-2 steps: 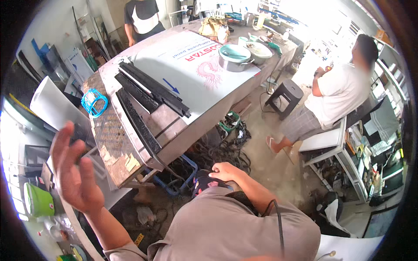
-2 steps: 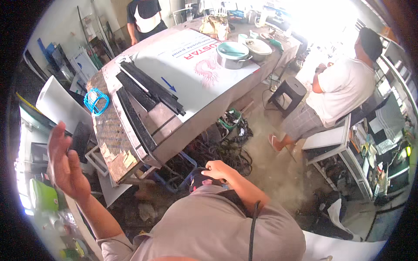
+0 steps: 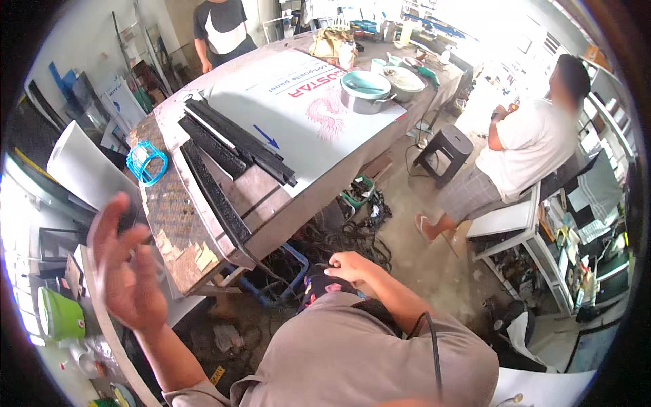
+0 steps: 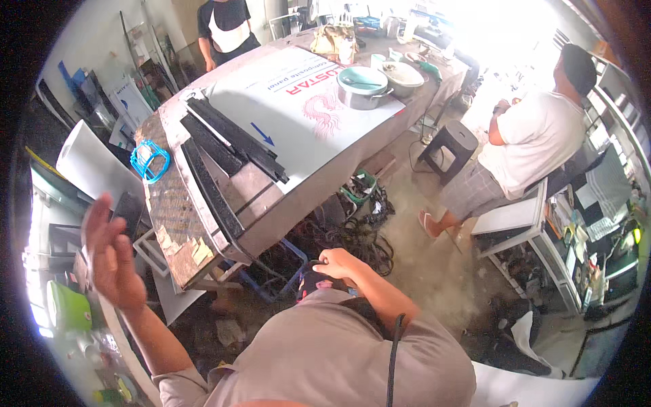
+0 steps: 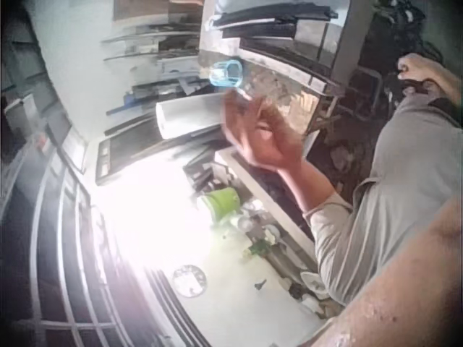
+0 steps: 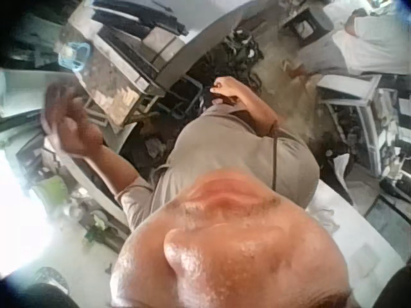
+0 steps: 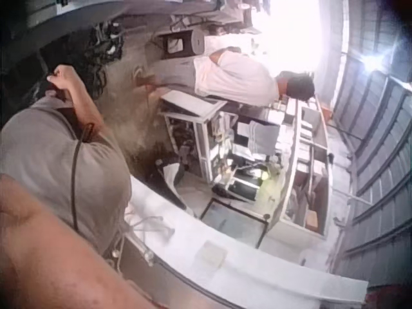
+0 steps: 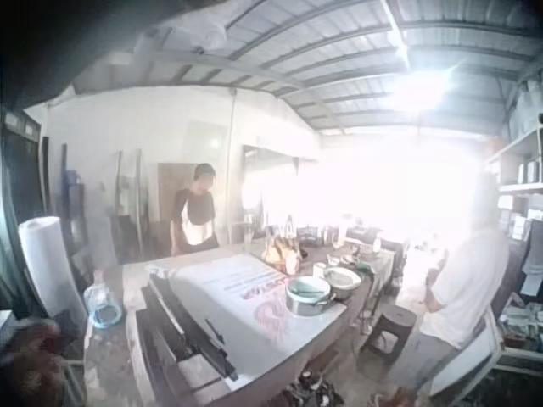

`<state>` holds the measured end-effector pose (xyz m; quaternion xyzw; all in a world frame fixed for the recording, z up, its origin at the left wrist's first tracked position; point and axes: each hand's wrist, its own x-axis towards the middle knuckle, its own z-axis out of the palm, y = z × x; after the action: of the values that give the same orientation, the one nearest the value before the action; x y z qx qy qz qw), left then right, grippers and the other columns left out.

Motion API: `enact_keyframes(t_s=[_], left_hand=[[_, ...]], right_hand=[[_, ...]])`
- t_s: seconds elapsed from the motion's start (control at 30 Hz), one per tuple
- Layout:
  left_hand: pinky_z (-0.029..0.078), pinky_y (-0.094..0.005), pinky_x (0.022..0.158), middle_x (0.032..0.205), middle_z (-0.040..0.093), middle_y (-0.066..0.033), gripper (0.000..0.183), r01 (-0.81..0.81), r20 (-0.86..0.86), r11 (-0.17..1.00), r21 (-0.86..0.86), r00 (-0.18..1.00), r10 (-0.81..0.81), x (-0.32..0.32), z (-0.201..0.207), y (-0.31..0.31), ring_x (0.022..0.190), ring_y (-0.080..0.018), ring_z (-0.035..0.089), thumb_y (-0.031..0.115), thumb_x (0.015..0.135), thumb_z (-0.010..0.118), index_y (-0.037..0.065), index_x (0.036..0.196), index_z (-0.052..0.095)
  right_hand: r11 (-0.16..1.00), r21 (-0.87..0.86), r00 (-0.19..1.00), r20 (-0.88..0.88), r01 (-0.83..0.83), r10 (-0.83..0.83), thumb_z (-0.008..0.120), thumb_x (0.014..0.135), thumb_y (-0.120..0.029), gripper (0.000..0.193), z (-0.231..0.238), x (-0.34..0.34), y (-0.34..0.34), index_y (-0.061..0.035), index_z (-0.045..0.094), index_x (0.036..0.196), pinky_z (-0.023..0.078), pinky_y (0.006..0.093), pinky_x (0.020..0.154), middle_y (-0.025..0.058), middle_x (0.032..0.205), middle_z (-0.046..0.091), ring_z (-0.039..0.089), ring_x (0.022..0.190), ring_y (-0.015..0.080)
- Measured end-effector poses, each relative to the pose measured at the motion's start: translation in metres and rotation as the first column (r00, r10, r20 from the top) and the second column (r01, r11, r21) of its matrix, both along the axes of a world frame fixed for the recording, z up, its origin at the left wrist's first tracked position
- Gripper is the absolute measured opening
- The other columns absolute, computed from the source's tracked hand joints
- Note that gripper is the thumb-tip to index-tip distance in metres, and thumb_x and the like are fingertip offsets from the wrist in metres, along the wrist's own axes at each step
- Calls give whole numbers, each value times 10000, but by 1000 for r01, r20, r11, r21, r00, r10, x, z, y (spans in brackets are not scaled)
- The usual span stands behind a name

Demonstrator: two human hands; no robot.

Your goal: The person attaches a rubber seal strip along the edge of a black panel by hand, retrieves shears from a canvas bag to cut the excess strip, and presses the rubber strip firmly into place.

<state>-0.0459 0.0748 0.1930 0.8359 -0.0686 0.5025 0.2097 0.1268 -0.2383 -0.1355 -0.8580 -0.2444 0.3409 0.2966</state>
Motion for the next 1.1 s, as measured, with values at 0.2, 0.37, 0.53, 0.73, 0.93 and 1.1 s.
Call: enact_keyframes(t_s=[0.2, 0.37, 0.53, 0.73, 0.93, 1.1], left_hand=[[401, -443, 1042, 1231, 653, -151, 184, -4, -388, 963, -270, 916, -104, 103, -78, -19, 1197, -312, 577, 229, 856, 736, 51, 819, 711], [410, -427, 1024, 1241, 634, -197, 390, 79, -461, 873, -482, 824, -329, 272, -158, -41, 1181, -322, 577, 383, 957, 611, 3, 937, 696], [396, -366, 1049, 1355, 585, -177, 466, -51, -577, 780, -623, 704, -415, 516, -242, -58, 1257, -335, 533, 364, 1002, 515, 23, 1312, 585], [254, -543, 1145, 1549, 358, -169, 840, -395, -862, 904, -161, 503, 67, 711, -318, -34, 1401, -361, 367, 593, 874, 607, 96, 1507, 367], [74, -659, 1158, 1633, 97, -198, 1116, -674, -902, 695, 252, 97, 421, 775, -347, -30, 1515, -372, 50, 810, 801, 493, 70, 1571, 168], [80, -626, 1175, 1631, 100, -202, 1097, -694, -900, 667, 269, 66, 431, 763, -339, -32, 1511, -381, 55, 791, 810, 506, 72, 1569, 173]], right_hand=[[982, 168, 970, 238, -82, 40, 703, 861, -420, 511, 64, 122, -9, 16, 641, 1119, 518, 423, 860, 218, 1060, 688, 665, 992, 368], [978, 61, 867, 477, -199, 147, 708, 841, -376, 515, 156, 281, -27, 25, 632, 1155, 518, 427, 850, 229, 1034, 681, 660, 984, 386], [968, -93, 803, 544, -232, 245, 725, 806, -375, 550, 231, 459, -53, 7, 627, 1189, 516, 441, 850, 248, 1047, 680, 663, 991, 390], [922, -368, 811, 500, -118, 304, 682, 849, -488, 688, 283, 662, -39, -30, 548, 1344, 492, 421, 952, 219, 1206, 652, 633, 1104, 369], [929, -368, 740, 636, 44, 217, 710, 824, -487, 725, 280, 861, 2, -6, 550, 1341, 476, 409, 1001, 251, 1262, 618, 610, 1166, 366], [943, -318, 658, 732, 102, 176, 704, 810, -517, 695, 232, 1013, 102, -36, 598, 1301, 498, 408, 949, 241, 1222, 642, 629, 1140, 345]])
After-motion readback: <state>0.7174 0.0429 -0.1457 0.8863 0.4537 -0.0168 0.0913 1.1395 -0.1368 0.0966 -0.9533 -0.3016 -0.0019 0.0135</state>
